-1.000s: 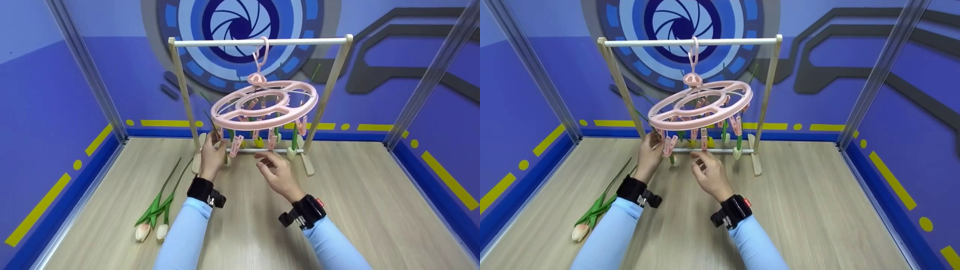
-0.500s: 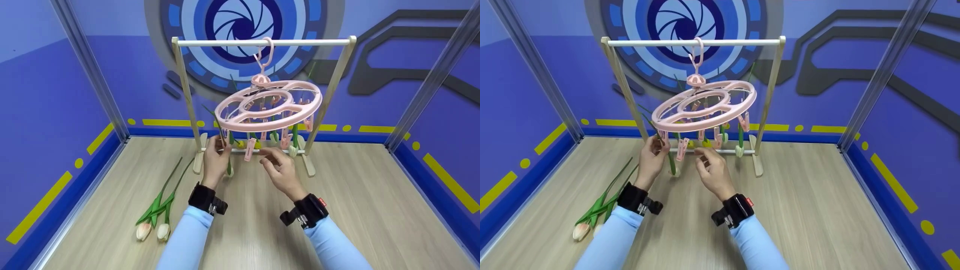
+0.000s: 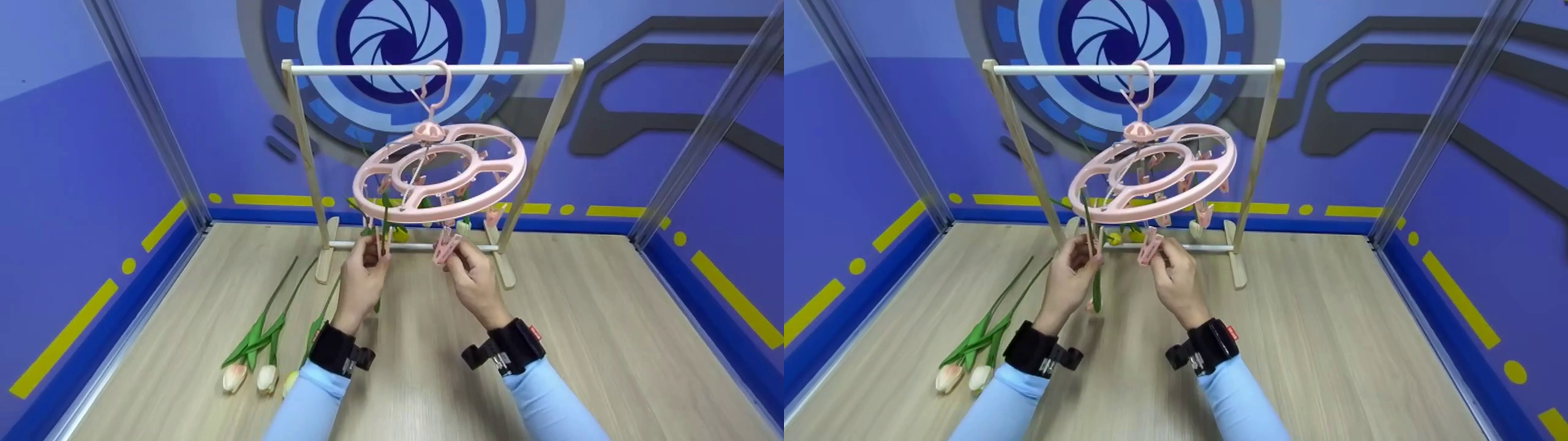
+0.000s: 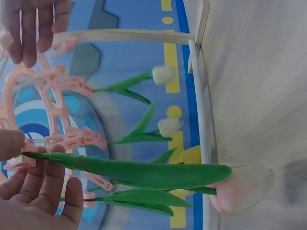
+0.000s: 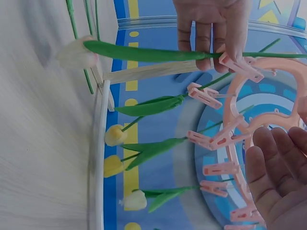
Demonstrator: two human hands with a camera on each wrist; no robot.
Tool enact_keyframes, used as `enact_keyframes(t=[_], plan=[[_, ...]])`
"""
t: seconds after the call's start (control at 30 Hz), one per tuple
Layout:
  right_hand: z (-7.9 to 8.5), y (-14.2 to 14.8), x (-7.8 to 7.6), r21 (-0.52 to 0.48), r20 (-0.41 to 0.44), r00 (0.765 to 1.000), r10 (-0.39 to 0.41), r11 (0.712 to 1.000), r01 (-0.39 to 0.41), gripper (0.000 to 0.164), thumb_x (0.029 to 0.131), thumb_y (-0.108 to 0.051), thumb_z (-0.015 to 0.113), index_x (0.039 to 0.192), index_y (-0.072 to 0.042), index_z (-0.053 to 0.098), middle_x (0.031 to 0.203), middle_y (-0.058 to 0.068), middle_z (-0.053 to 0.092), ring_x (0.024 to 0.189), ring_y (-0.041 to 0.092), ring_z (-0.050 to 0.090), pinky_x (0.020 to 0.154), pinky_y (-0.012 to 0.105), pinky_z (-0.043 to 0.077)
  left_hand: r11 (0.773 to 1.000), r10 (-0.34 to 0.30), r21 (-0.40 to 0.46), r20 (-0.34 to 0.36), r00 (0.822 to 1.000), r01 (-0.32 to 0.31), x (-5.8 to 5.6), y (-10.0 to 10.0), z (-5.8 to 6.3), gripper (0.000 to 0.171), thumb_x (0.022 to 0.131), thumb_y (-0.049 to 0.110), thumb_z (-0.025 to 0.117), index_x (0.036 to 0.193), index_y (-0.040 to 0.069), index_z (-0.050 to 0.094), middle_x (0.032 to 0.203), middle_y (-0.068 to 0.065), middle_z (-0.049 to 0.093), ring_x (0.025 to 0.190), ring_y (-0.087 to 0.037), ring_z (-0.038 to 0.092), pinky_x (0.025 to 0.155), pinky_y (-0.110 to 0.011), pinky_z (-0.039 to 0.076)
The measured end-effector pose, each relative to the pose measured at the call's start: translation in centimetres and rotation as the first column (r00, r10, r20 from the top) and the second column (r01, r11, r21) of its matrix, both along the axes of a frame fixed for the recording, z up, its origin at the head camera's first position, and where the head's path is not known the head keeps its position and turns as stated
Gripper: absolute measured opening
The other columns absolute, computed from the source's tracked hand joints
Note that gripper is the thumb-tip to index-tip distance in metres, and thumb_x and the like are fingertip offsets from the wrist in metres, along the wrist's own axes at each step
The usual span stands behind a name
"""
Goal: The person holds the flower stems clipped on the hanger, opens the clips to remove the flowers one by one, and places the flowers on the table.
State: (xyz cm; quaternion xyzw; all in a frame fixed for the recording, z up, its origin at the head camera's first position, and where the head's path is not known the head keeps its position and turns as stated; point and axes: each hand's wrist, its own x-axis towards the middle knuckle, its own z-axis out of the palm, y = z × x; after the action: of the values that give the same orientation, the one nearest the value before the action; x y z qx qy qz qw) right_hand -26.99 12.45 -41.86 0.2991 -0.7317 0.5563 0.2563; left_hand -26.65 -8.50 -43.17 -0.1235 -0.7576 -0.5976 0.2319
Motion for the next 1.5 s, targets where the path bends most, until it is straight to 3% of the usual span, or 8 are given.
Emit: enact_keyframes(t=[0.17,0.37,0.57,0.77,1.0,1.27,1.5], plan=[[0.1,0.3,0.0,-0.022,0.049,0.999,0.001,1.0,0.0,0.018,0.104,0.008,0.049,0.108,0.009,0.067,0.109,0.023,0.071,0.088,0.011,0.064,0.075,0.021,0.053,1.0,-0.026,-0.01,-0.02,0.999,0.026,1.0,0.3,0.0,0.034,0.097,0.002,0.069,0.129,-0.003,0.06,0.107,-0.015,0.067,0.096,-0.026,0.066,0.087,-0.038,0.055],[0.2,0.1,0.2,-0.026,0.072,0.997,-0.013,1.0,0.015,0.02,0.104,0.006,0.05,0.114,0.012,0.066,0.11,0.025,0.071,0.089,0.016,0.069,0.074,0.024,0.056,0.999,-0.043,0.012,-0.01,0.999,0.044,2.2,0.5,-0.2,0.04,0.097,0.002,0.07,0.134,-0.005,0.058,0.11,-0.016,0.068,0.098,-0.026,0.066,0.087,-0.038,0.055],[0.4,-0.6,0.3,-0.057,0.089,0.995,0.039,0.998,-0.034,0.02,0.103,0.009,0.051,0.118,0.012,0.064,0.11,0.026,0.069,0.088,0.021,0.068,0.076,0.022,0.054,0.997,-0.064,0.04,-0.012,0.998,0.065,3.4,0.7,-0.4,0.039,0.097,0.0,0.067,0.135,-0.006,0.058,0.11,-0.017,0.068,0.096,-0.026,0.067,0.082,-0.032,0.055],[0.5,-1.1,0.3,-0.041,0.099,0.993,0.068,0.997,-0.064,0.021,0.103,0.005,0.055,0.12,0.012,0.064,0.108,0.022,0.069,0.091,0.026,0.067,0.079,0.023,0.053,0.994,-0.091,0.065,-0.018,0.996,0.092,4.2,0.8,-0.4,0.042,0.095,-0.009,0.065,0.136,-0.008,0.056,0.111,-0.019,0.066,0.1,-0.032,0.066,0.086,-0.034,0.056],[0.8,-1.8,0.1,-0.037,0.066,0.991,0.115,0.993,-0.112,0.02,0.101,0.008,0.056,0.119,0.013,0.064,0.109,0.025,0.068,0.092,0.024,0.067,0.08,0.024,0.054,0.987,-0.118,0.115,0.016,0.993,0.115,4.6,0.9,-0.7,0.045,0.093,-0.011,0.066,0.137,-0.006,0.056,0.111,-0.021,0.067,0.1,-0.033,0.066,0.087,-0.032,0.055],[1.3,-2.7,0.2,-0.001,0.071,0.988,0.137,0.991,-0.137,0.021,0.1,0.009,0.054,0.118,0.011,0.065,0.111,0.023,0.069,0.094,0.025,0.068,0.082,0.024,0.055,0.991,-0.106,0.08,0.002,0.994,0.106,5.0,1.1,-0.6,0.047,0.091,-0.011,0.067,0.136,-0.005,0.057,0.108,-0.015,0.069,0.098,-0.029,0.068,0.086,-0.032,0.054],[2.2,-3.3,-0.1,0.054,0.117,0.979,0.164,0.984,-0.171,0.023,0.102,0.005,0.055,0.121,0.009,0.066,0.112,0.021,0.07,0.095,0.04,0.067,0.082,0.024,0.054,0.984,-0.153,0.093,0.002,0.988,0.152,5.0,1.4,-0.9,0.048,0.091,-0.013,0.066,0.138,-0.006,0.056,0.109,-0.016,0.069,0.098,-0.029,0.069,0.086,-0.031,0.056]])
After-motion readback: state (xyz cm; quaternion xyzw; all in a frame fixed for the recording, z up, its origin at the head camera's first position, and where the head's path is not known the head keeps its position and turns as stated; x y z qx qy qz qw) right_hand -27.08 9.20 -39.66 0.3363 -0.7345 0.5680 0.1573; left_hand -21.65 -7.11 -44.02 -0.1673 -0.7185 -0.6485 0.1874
